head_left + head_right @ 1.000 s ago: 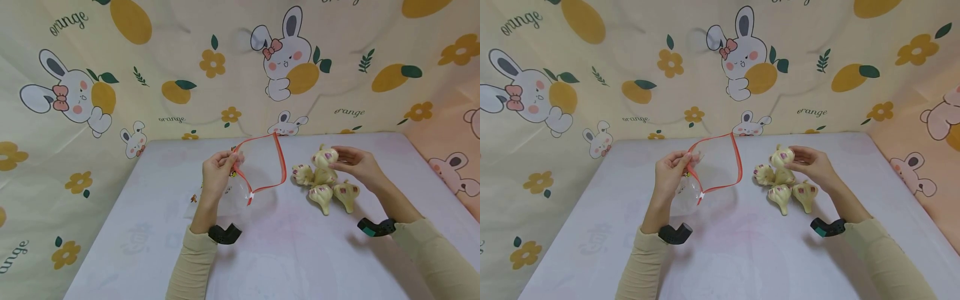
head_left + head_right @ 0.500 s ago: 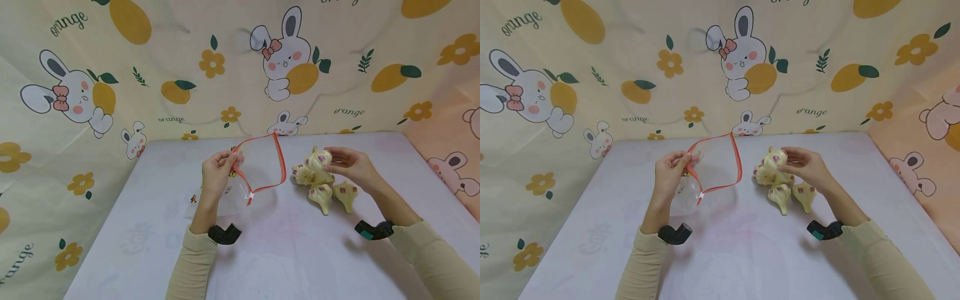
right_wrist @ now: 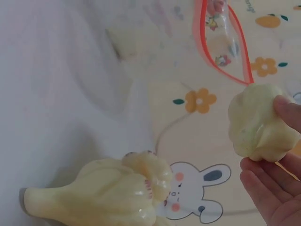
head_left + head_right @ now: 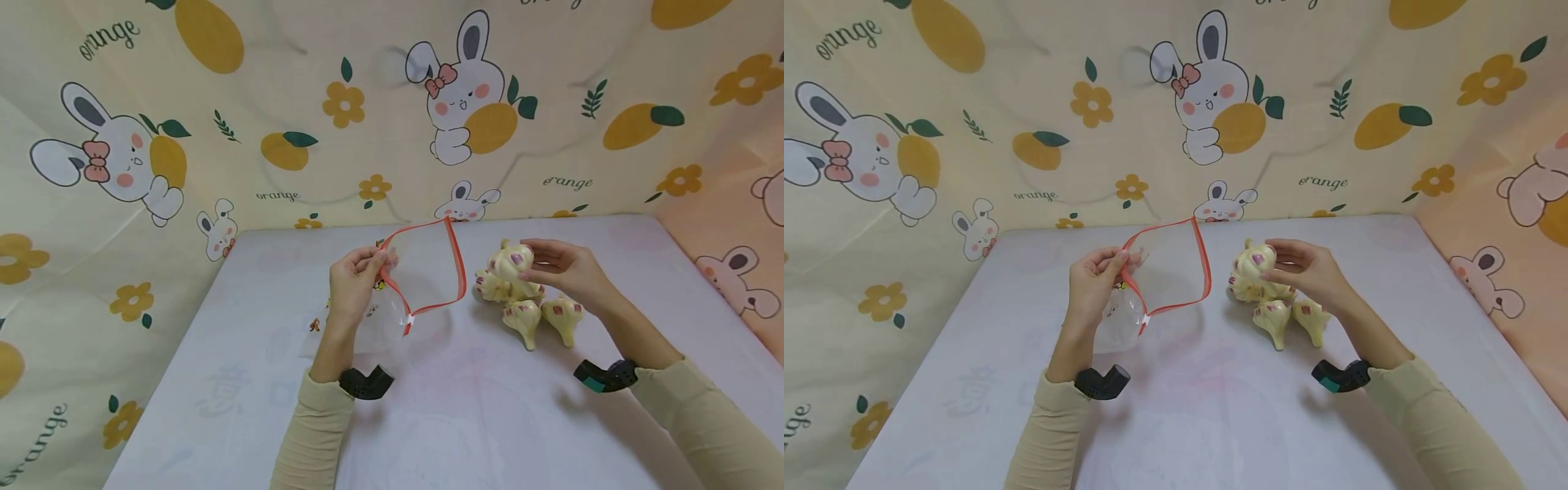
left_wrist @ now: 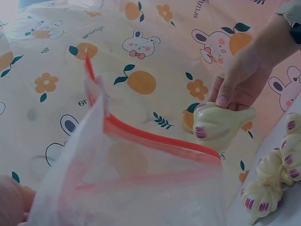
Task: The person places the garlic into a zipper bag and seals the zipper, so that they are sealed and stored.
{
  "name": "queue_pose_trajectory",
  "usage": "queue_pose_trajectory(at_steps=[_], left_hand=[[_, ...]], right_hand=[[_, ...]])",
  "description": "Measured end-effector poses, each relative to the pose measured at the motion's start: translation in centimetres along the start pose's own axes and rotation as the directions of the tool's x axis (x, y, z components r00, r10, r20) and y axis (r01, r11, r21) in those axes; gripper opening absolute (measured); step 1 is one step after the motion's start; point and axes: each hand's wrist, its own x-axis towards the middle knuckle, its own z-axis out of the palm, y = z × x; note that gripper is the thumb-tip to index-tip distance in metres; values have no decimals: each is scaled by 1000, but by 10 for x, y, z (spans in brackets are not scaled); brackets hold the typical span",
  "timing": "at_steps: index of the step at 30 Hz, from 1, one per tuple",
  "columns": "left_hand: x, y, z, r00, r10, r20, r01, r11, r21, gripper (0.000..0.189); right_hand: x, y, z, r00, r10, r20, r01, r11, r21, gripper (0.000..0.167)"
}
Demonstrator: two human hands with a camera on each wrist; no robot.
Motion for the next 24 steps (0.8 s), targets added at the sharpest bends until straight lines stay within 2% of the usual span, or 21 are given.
queue_pose_trajectory(at_steps=[7,24], left_hand=[[1,-2,1,1000,6,4,-6,1000,4,20],[-1,-1,2,1000,-2,3,2,1000,-11,20]], right_hand=[[2,-5,4,1000,-25,-3,25,999,48,52],[4,-13,15,998,-60,15,58,994,90,49]])
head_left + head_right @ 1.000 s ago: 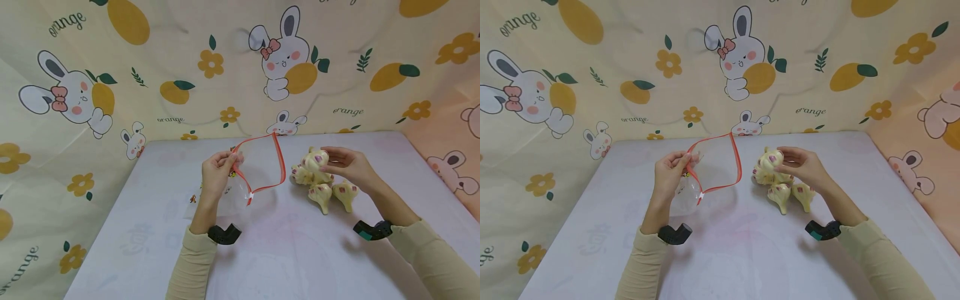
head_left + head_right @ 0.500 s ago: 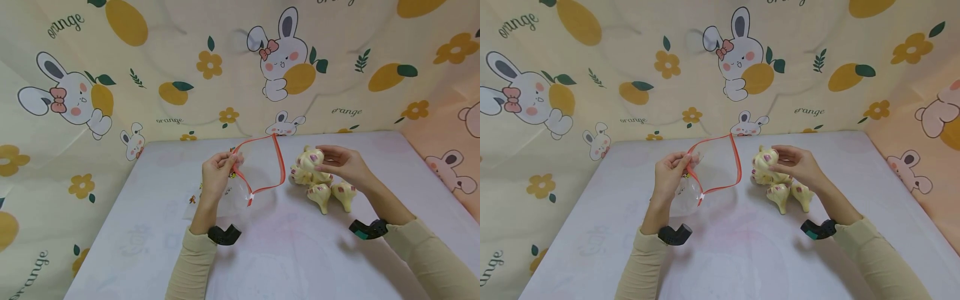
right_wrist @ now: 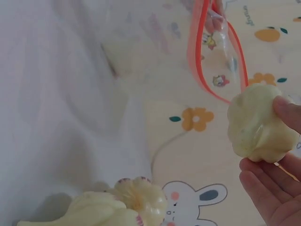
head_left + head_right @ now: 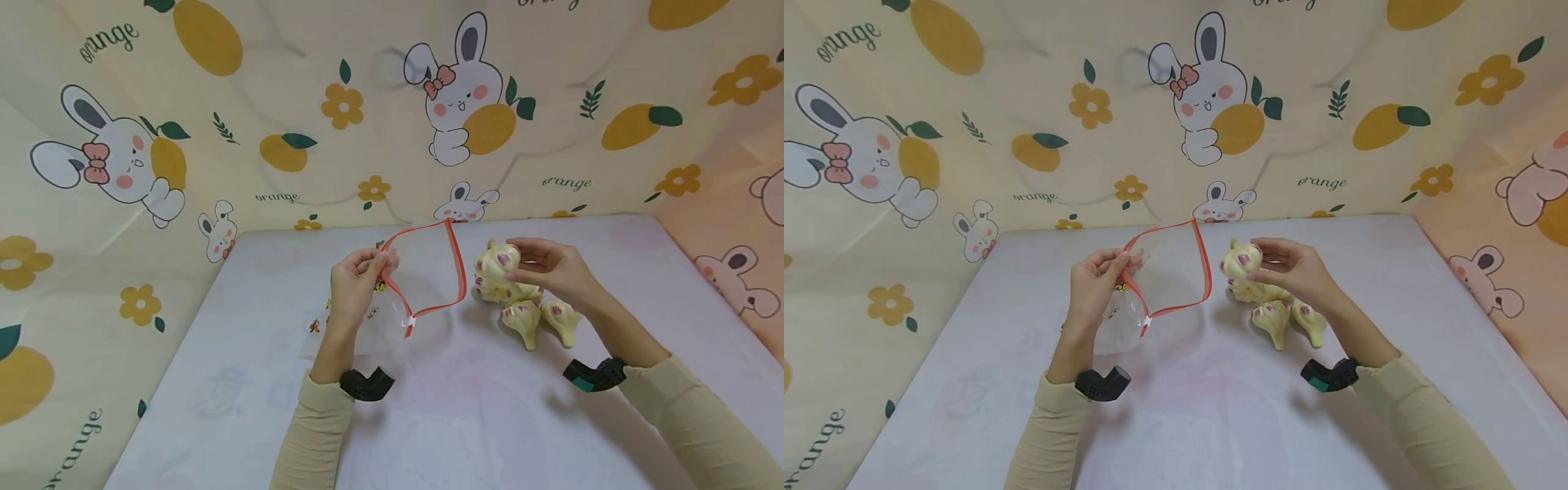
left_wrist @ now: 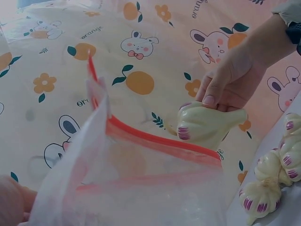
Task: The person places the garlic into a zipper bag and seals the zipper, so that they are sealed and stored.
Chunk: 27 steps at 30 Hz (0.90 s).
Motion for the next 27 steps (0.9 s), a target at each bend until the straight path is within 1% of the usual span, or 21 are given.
queue_pose_trajectory(at_steps=[6,8,17,19,23,27], left_hand=[[-1,0,0,999,53,3,-53,999,-6,19],[-1,0,0,998,61,7,-61,998,-4,19],[-2,2,-1,999,51,-2,-51,998,30,19],[-3,3,-2,998,61,-3,-61,997,42,19],[-4,4,-3,997,76,6,-77,996,54,19],[-5,4,-4,998,64,11,-64,996,62,18]], right_hand=[[1,-2,6,1000,-8,11,7,999,52,44],[1,-3,8,1000,-9,15,8,998,67,43],[3,-9,17,999,-15,31,11,994,111,41],[3,-11,19,999,-13,37,9,993,120,42],[3,-14,23,999,-5,48,0,995,104,49],[4,-16,27,999,-2,53,-3,995,102,52]])
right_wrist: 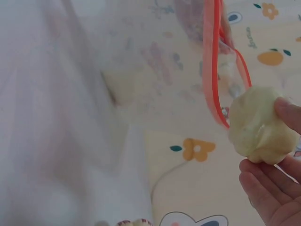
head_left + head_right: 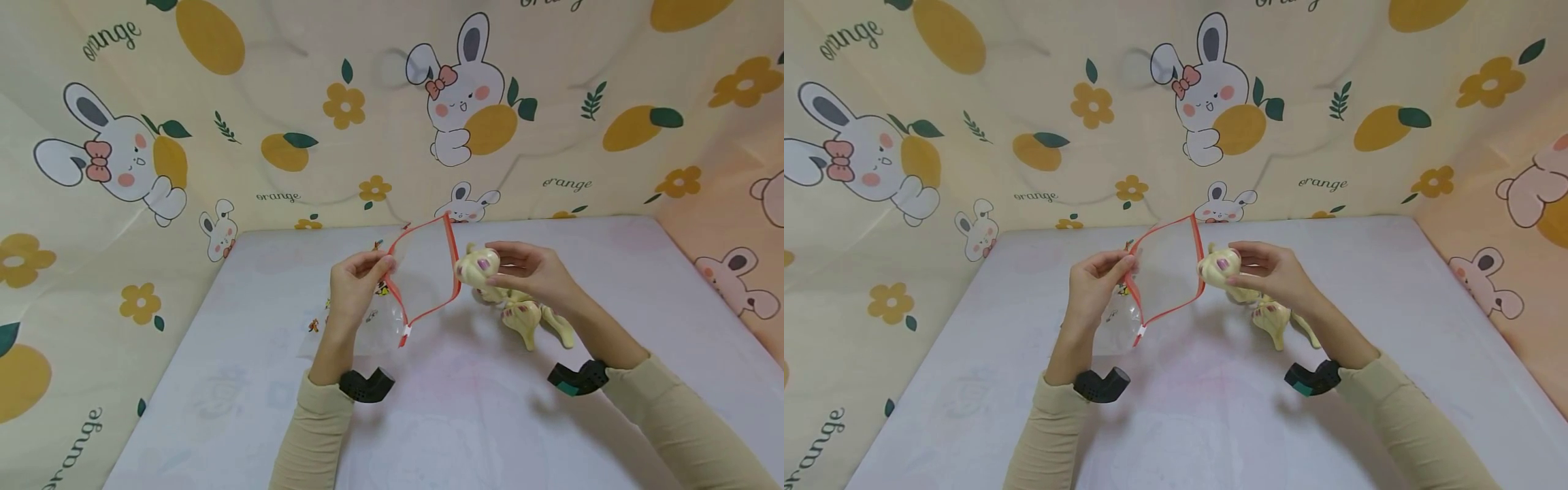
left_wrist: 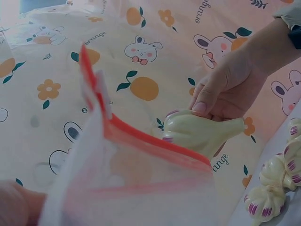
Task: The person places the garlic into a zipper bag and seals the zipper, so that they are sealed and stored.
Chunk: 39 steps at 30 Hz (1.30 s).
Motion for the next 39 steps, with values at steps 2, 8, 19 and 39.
queue_pose_trajectory(at_steps=[2,8,19,39], left_hand=[[0,0,0,1000,-8,1,8,1000,-1,18],[-1,2,0,1000,-27,1,27,999,-25,18],[0,2,3,999,-54,-2,54,998,-26,18],[0,1,4,1000,-31,2,31,998,-62,17]], right_hand=[[1,-1,2,1000,2,1,-2,1000,19,50],[2,-4,7,1000,16,9,-16,999,30,52],[6,-4,12,1000,5,15,-5,1000,30,56],[9,-5,20,999,38,13,-39,998,48,58]])
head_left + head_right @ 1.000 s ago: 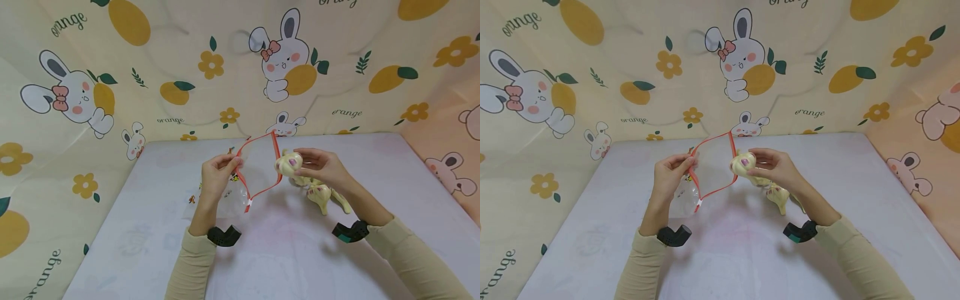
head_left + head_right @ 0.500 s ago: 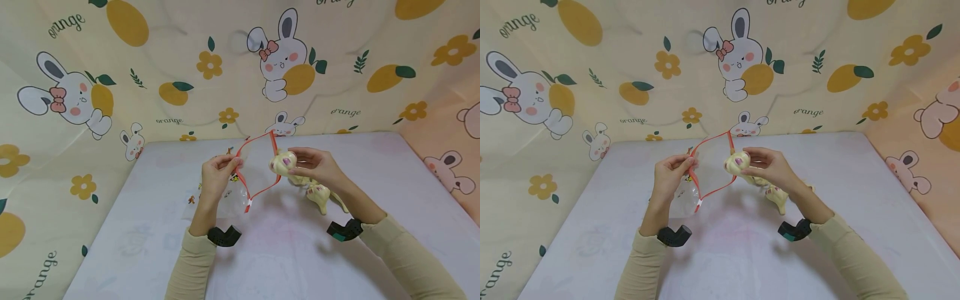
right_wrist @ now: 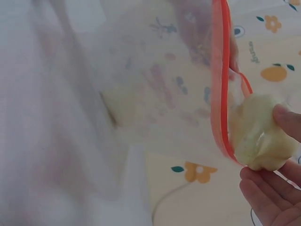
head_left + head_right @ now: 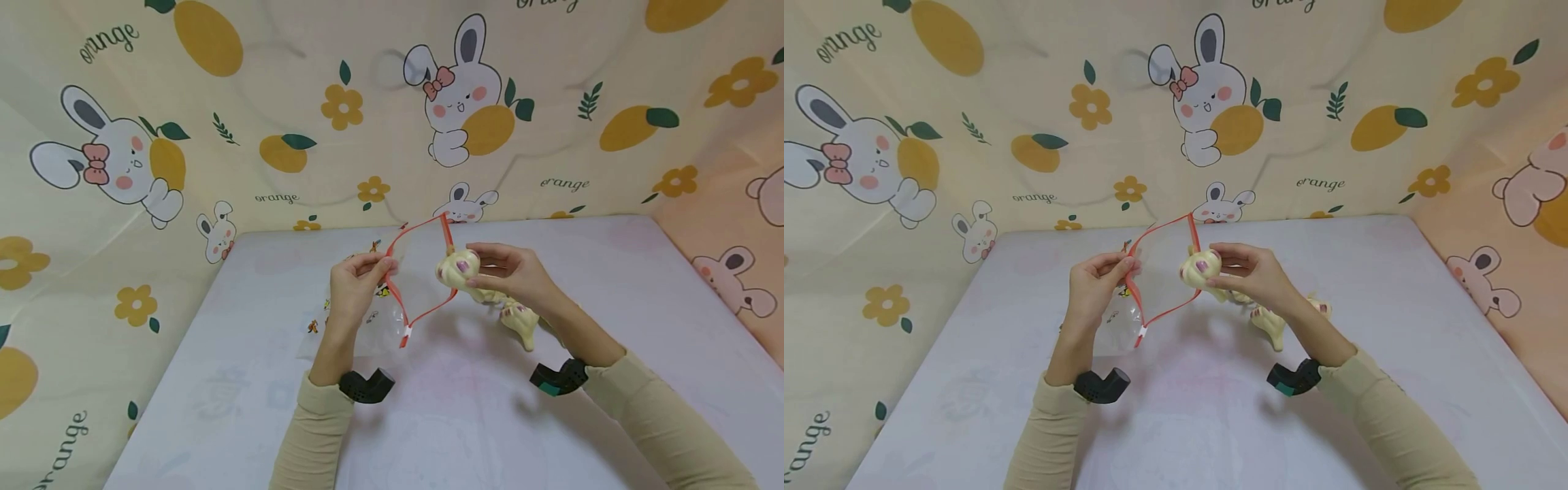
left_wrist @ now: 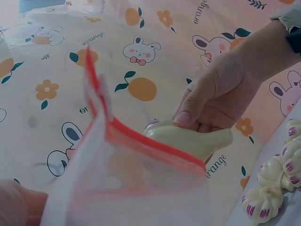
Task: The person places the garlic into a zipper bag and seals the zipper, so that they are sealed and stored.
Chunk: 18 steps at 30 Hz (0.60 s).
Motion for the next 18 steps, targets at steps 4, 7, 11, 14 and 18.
queue_pose_trajectory(at_steps=[4,7,11,14,18], left_hand=[[0,-1,0,1000,-2,-2,2,1000,-3,18],[1,-1,0,1000,1,0,-1,1000,4,18],[0,0,-1,1000,4,2,-4,1000,8,18],[0,0,-1,1000,1,2,-1,1000,9,18],[0,-1,-1,1000,4,3,-4,1000,13,19]], right_hand=[[1,2,1,1000,-6,1,6,1000,2,59],[1,2,1,1000,4,0,-4,1000,-8,59],[1,2,3,1000,11,-2,-12,1000,-23,60],[1,1,4,1000,13,-3,-13,999,-37,60],[0,1,6,1000,5,-8,-5,999,-42,60]])
